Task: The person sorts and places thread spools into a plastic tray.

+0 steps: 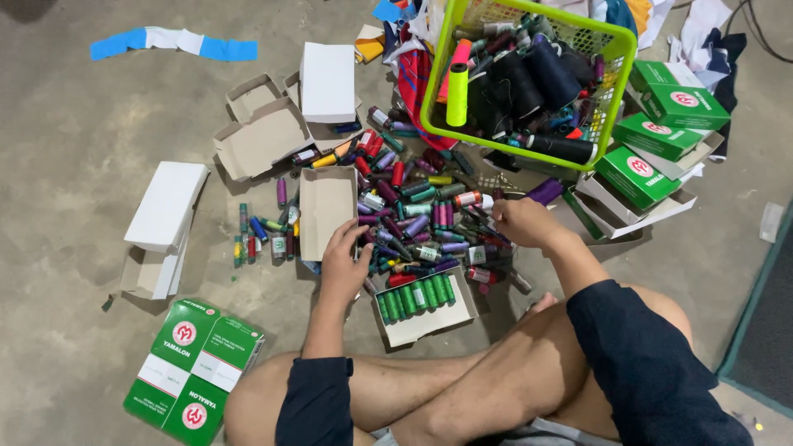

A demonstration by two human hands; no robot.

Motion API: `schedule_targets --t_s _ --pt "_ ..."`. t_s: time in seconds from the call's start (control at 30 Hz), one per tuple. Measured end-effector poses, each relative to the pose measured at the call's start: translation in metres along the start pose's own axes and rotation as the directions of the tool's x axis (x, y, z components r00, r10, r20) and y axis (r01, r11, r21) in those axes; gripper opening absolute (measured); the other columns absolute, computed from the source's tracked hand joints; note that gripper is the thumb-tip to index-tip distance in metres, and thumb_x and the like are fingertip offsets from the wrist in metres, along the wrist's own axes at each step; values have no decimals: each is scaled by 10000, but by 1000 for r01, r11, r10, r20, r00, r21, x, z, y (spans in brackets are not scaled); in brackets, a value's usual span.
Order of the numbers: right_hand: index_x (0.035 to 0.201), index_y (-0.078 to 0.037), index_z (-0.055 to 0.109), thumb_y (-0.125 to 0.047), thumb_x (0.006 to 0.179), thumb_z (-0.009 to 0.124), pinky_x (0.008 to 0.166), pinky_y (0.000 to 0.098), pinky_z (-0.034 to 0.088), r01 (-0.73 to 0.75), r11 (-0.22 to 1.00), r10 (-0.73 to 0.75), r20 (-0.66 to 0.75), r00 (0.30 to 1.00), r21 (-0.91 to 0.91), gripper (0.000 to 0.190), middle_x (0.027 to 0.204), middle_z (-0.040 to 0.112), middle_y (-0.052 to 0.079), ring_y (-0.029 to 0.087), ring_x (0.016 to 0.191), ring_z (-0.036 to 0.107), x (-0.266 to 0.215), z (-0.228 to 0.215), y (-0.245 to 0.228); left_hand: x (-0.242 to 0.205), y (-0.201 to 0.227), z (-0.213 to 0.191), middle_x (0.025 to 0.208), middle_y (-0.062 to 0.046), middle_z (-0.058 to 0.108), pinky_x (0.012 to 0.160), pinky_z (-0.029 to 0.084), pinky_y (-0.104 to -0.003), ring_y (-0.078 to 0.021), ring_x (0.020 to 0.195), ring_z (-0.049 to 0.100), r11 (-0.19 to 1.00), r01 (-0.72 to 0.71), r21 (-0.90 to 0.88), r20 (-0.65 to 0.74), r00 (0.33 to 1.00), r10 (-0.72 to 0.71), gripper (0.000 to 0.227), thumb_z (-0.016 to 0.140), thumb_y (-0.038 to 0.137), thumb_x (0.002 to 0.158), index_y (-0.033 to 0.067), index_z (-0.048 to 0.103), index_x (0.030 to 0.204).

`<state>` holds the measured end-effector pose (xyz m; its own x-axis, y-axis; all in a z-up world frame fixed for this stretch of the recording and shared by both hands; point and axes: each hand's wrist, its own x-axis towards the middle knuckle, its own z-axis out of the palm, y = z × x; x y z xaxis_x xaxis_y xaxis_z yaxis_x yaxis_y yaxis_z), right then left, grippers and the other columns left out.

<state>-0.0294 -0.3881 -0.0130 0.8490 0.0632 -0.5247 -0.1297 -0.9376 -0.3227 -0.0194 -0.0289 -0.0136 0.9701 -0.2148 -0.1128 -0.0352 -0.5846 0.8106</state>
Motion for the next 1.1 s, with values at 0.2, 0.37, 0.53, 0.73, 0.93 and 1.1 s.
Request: schedule_targets --t_s 0.2,0.37,0.53,0.73,0.93,1.1 --pt "1108 -66 702 -154 908 666 783 479 595 -13 998 13 -10 1000 64 221 986 766 178 367 919 759 12 13 13 2 -8 2 1423 -185 562 1049 502 -556 -433 1334 532 1000 -22 16 1 1000 22 334 669 123 960 82 683 1292" --pt "1201 -46 700 -130 902 670 845 512 576 -11 996 10 21 1000 90 312 1054 763 217 418 983 739 13 10 4 0 -2 -1 1426 -190 554 1061 491 -567 -437 1338 527 1000 -12 2 8 1000 12 337 656 122 967 74 676 1300" --pt "1130 -87 725 -175 888 684 870 548 568 3 998 -6 47 999 69 261 1093 756 241 462 1033 718 27 22 16 1 -3 -1 1420 -194 556 1071 484 -575 -441 1337 526 1000 -20 4 8 1000 20 340 657 117 963 73 675 1299" --pt "1152 -110 732 -223 898 674 899 532 569 -65 996 61 62 996 57 284 1114 755 236 441 1075 713 37 43 34 0 -6 1 1410 -197 560 1072 477 -586 -444 1334 527 999 -37 4 2 999 37 338 661 112 959 79 673 1296" --pt "1217 -43 686 -215 825 739 846 532 592 -30 998 33 53 998 -56 431 1078 746 272 447 1013 731 24 37 9 1 -9 3 1409 -182 571 1081 476 -562 -425 1322 546 999 -41 33 -3 999 41 341 671 137 949 96 684 1286" --pt "1011 -7 736 -109 765 735 684 503 609 23 981 -34 -55 998 -192 266 858 748 234 438 827 748 33 68 16 -1 -2 1 1397 -197 576 1071 478 -569 -429 1315 552 999 -28 26 1 1000 28 330 657 121 964 73 684 1290"
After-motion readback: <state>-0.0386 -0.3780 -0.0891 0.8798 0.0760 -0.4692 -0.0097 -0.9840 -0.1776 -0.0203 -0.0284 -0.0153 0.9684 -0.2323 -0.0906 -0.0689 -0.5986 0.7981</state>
